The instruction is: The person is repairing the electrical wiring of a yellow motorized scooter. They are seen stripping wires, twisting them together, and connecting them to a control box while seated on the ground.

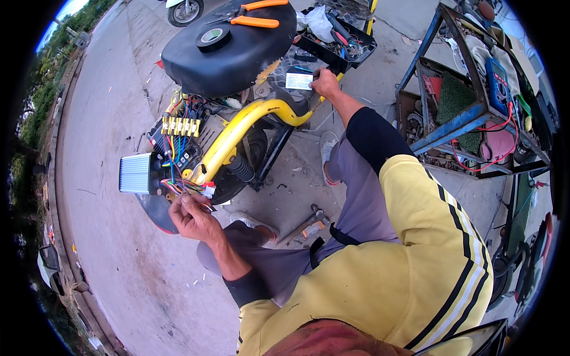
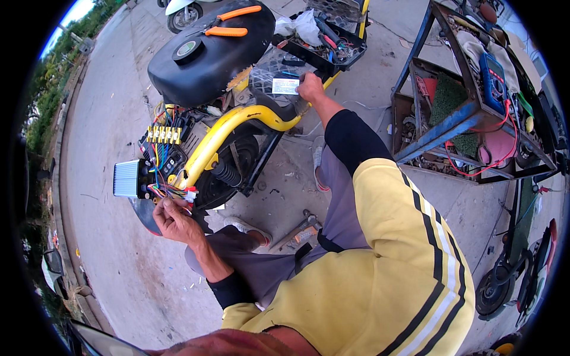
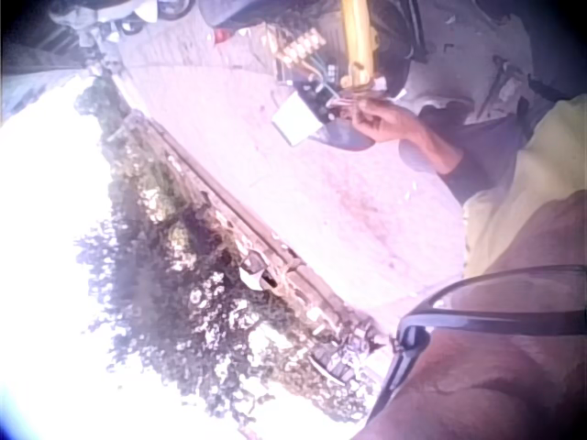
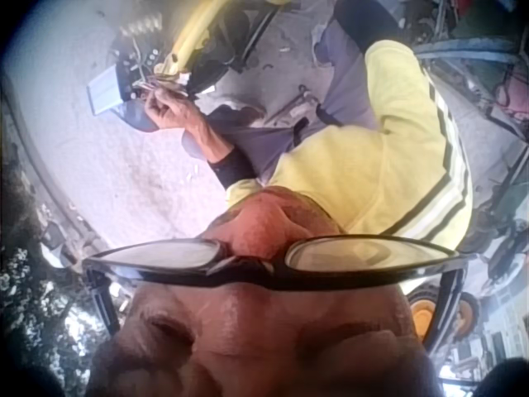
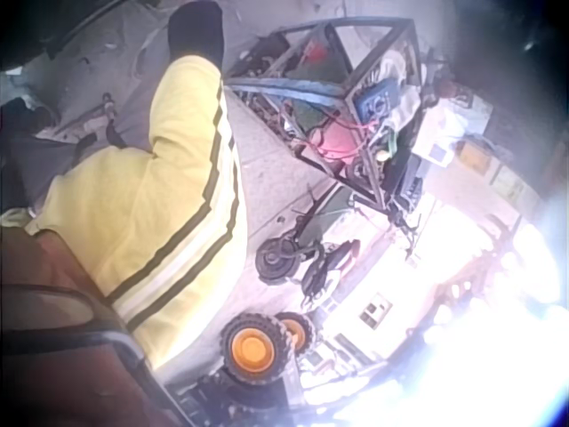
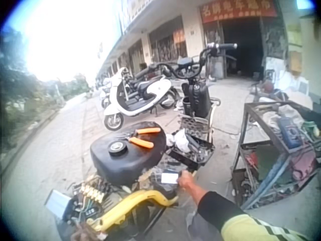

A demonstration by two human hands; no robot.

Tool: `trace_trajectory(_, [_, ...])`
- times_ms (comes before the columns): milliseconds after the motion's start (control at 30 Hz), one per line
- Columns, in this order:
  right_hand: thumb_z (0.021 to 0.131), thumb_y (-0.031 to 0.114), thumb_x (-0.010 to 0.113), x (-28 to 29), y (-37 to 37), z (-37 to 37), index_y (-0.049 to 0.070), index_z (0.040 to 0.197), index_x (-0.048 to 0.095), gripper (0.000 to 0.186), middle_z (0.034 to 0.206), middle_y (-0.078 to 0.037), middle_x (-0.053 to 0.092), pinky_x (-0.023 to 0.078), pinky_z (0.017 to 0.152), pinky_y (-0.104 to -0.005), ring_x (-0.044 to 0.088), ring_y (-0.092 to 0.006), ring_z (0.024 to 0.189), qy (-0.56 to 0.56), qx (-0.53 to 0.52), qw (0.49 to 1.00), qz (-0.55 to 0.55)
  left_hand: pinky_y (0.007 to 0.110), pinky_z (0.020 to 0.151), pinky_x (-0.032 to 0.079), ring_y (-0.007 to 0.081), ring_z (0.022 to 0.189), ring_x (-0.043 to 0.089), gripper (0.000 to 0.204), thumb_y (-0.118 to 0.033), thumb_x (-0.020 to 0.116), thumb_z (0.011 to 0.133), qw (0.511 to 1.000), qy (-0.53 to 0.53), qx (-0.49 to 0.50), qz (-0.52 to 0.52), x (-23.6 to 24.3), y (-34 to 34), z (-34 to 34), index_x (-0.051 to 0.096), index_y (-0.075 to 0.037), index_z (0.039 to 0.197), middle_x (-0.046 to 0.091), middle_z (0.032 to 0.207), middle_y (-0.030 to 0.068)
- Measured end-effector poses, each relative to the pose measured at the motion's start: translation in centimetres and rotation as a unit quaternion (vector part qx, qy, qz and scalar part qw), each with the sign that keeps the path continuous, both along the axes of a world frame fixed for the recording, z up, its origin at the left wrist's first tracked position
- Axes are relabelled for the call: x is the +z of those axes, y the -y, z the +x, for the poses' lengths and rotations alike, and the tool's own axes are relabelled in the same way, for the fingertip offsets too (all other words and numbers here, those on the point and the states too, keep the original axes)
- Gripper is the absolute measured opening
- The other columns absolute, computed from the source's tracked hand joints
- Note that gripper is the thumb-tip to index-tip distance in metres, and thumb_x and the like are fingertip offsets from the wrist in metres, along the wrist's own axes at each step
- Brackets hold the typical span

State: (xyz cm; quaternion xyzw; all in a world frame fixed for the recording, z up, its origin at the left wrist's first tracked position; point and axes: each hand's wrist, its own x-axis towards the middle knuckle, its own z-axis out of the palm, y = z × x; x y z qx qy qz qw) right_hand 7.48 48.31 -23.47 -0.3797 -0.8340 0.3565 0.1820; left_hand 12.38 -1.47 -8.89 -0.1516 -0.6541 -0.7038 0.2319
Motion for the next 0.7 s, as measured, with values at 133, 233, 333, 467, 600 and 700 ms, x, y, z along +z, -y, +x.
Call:
trace_trajectory(133, [0.074,0.012,0.089,0.1,0.1,0.1,-0.002,0.116,0.073,0.048,0.107,-0.017,0.079,0.058,0.093,-0.0394,0.076,-0.0295,0.102,-0.003,0.002,1.000,-0.004,0.021,0.049,0.035,0.0074,0.055,0.053,0.017,-0.017,0.062,0.109,1.000,-0.010,0.003,-0.004,0.0,-0.2,-0.1,0.057,-0.001,0.111,0.069,0.072,0.0094])
trace_trajectory(233, [0.076,0.017,0.089,0.8,0.2,0.3,-0.003,0.119,0.072,0.051,0.112,-0.018,0.078,0.058,0.095,-0.0396,0.075,-0.0313,0.106,0.002,0.008,1.000,-0.018,0.021,0.049,0.036,0.0077,0.055,0.053,0.018,-0.017,0.062,0.109,1.000,-0.013,0.003,-0.001,-0.1,-0.2,-0.1,0.057,0.000,0.111,0.069,0.072,0.0096])
trace_trajectory(333, [0.079,0.023,0.087,1.2,0.5,0.3,-0.003,0.122,0.072,0.052,0.116,-0.020,0.076,0.057,0.097,-0.0403,0.074,-0.0327,0.110,-0.005,0.001,0.999,-0.033,0.021,0.049,0.036,0.0080,0.055,0.053,0.018,-0.017,0.062,0.109,1.000,-0.013,0.005,-0.003,-0.2,0.0,-0.2,0.057,0.000,0.111,0.069,0.072,0.0097])
trace_trajectory(467, [0.080,0.024,0.084,1.4,0.6,0.3,-0.002,0.123,0.072,0.052,0.119,-0.021,0.075,0.056,0.099,-0.0404,0.073,-0.0337,0.112,-0.002,-0.006,0.999,-0.034,0.021,0.049,0.036,0.0080,0.055,0.053,0.017,-0.017,0.062,0.109,1.000,-0.009,0.005,-0.002,-0.1,-0.1,-0.1,0.057,0.000,0.111,0.069,0.072,0.0097])
trace_trajectory(600, [0.076,0.019,0.084,0.7,-0.1,0.0,-0.002,0.125,0.071,0.055,0.118,-0.022,0.075,0.056,0.097,-0.0391,0.073,-0.0332,0.111,0.002,-0.010,0.999,-0.043,0.021,0.049,0.036,0.0078,0.055,0.053,0.017,-0.016,0.062,0.109,1.000,-0.009,-0.001,0.000,-0.1,-0.1,-0.2,0.057,0.000,0.111,0.068,0.072,0.0098])
trace_trajectory(700, [0.073,0.016,0.082,0.6,-0.2,0.0,-0.001,0.127,0.070,0.058,0.115,-0.021,0.076,0.057,0.094,-0.0381,0.074,-0.0319,0.106,0.013,0.001,0.999,-0.038,0.021,0.049,0.035,0.0076,0.055,0.052,0.017,-0.016,0.062,0.109,1.000,-0.010,-0.003,0.004,-0.2,-0.1,-0.3,0.057,0.000,0.111,0.068,0.072,0.0099])
